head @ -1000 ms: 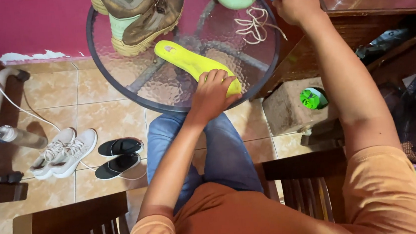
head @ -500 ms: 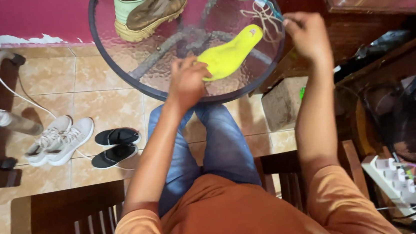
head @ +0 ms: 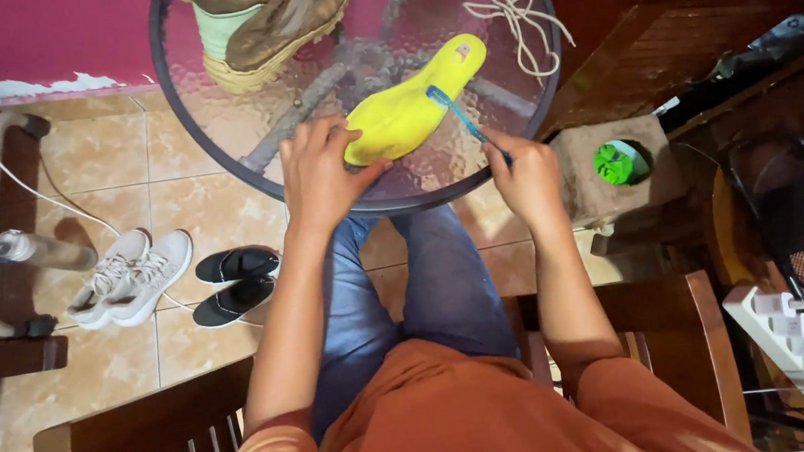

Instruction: Applying adhesive or a treatment to a shoe insole using a small brush on a repair bench.

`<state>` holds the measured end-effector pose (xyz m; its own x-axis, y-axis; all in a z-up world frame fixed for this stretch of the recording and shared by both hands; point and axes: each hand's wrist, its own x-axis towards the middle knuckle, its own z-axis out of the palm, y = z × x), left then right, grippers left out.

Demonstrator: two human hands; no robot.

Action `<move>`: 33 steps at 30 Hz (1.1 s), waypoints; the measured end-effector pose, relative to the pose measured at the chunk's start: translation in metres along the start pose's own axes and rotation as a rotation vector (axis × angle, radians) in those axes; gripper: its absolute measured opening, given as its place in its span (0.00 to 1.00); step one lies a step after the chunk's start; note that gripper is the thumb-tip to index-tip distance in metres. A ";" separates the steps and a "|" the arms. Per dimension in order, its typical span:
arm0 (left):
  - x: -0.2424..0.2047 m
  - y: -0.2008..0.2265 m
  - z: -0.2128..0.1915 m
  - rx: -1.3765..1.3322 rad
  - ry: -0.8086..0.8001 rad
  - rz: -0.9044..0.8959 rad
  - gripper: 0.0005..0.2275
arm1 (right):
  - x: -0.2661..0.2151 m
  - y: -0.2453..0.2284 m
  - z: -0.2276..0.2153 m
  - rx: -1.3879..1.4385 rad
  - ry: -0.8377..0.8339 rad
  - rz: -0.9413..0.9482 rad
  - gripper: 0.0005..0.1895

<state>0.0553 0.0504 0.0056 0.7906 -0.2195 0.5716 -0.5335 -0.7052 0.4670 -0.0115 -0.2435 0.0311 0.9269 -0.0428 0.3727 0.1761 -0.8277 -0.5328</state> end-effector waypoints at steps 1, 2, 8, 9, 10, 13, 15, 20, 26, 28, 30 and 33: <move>0.000 0.003 -0.001 -0.003 -0.004 -0.003 0.22 | -0.005 -0.010 0.001 -0.002 -0.004 0.003 0.13; 0.000 0.005 -0.005 -0.021 0.014 -0.022 0.21 | -0.008 -0.021 0.004 -0.067 -0.042 -0.051 0.09; 0.001 0.013 -0.016 -0.065 0.032 -0.066 0.21 | 0.010 -0.003 0.016 -0.156 -0.029 -0.085 0.06; 0.002 0.013 -0.018 -0.074 0.029 -0.069 0.21 | 0.014 0.006 0.020 -0.194 0.019 -0.079 0.07; 0.003 0.014 -0.019 -0.070 0.031 -0.068 0.21 | 0.012 -0.012 0.020 -0.191 0.021 -0.082 0.07; 0.003 0.015 -0.020 -0.091 0.020 -0.098 0.21 | 0.009 -0.031 0.025 -0.042 -0.113 -0.215 0.05; 0.002 0.013 -0.019 -0.101 0.041 -0.091 0.20 | 0.021 0.003 0.035 -0.279 -0.008 -0.120 0.10; 0.001 0.006 -0.015 -0.079 0.063 -0.090 0.20 | 0.022 -0.026 0.039 -0.157 -0.074 -0.170 0.13; -0.002 0.005 -0.008 -0.044 0.072 -0.079 0.19 | 0.034 0.007 0.034 -0.257 0.011 -0.104 0.10; 0.000 0.005 -0.009 -0.025 0.077 -0.062 0.20 | 0.032 0.002 0.037 -0.310 0.037 -0.121 0.10; 0.001 0.009 -0.012 0.061 -0.003 -0.007 0.21 | 0.027 -0.013 0.030 -0.095 -0.083 -0.198 0.08; -0.003 0.000 0.002 0.051 -0.022 0.057 0.17 | 0.042 0.021 0.017 -0.312 0.046 -0.188 0.09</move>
<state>0.0535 0.0496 0.0033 0.7664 -0.2748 0.5806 -0.5619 -0.7248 0.3987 0.0370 -0.2532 0.0229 0.8708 0.1072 0.4799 0.2257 -0.9542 -0.1966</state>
